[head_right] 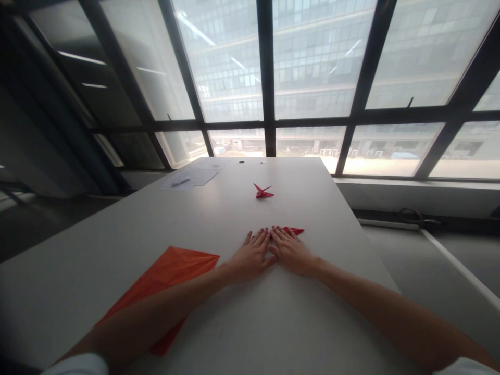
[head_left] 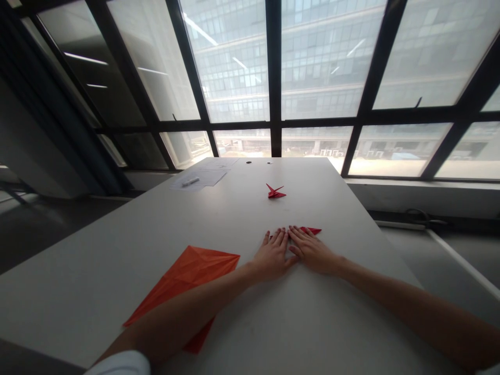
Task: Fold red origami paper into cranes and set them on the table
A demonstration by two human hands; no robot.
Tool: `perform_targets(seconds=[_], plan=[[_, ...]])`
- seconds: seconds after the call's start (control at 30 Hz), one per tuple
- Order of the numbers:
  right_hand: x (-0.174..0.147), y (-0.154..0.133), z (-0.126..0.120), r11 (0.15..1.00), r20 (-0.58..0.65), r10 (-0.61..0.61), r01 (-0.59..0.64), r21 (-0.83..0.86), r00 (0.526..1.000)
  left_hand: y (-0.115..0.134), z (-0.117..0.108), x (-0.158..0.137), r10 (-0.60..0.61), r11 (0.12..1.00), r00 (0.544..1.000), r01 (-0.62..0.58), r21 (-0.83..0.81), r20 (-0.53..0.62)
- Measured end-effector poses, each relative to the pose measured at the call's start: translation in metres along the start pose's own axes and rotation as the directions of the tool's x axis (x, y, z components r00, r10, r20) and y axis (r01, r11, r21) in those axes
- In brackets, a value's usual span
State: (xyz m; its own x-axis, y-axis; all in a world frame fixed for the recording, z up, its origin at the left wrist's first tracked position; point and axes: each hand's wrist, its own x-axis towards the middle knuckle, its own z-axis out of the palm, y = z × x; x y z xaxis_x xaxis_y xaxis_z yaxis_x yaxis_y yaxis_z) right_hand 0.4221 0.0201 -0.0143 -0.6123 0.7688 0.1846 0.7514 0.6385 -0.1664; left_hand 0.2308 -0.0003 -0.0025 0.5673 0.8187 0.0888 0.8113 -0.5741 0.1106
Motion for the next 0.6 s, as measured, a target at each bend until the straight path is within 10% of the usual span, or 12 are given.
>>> perform_targets(seconds=[0.43, 0.6], plan=[[-0.002, 0.002, -0.007, 0.999, 0.031, 0.017, -0.018, 0.037, 0.999, 0.000, -0.028, -0.006, -0.330, 0.925, 0.938, 0.300, 0.232, 0.103], [-0.002, 0.003, -0.009, 0.998, 0.029, -0.002, 0.000, 0.060, 1.000, -0.007, -0.017, 0.003, -0.015, 0.991, 0.998, 0.023, 0.135, -0.060]])
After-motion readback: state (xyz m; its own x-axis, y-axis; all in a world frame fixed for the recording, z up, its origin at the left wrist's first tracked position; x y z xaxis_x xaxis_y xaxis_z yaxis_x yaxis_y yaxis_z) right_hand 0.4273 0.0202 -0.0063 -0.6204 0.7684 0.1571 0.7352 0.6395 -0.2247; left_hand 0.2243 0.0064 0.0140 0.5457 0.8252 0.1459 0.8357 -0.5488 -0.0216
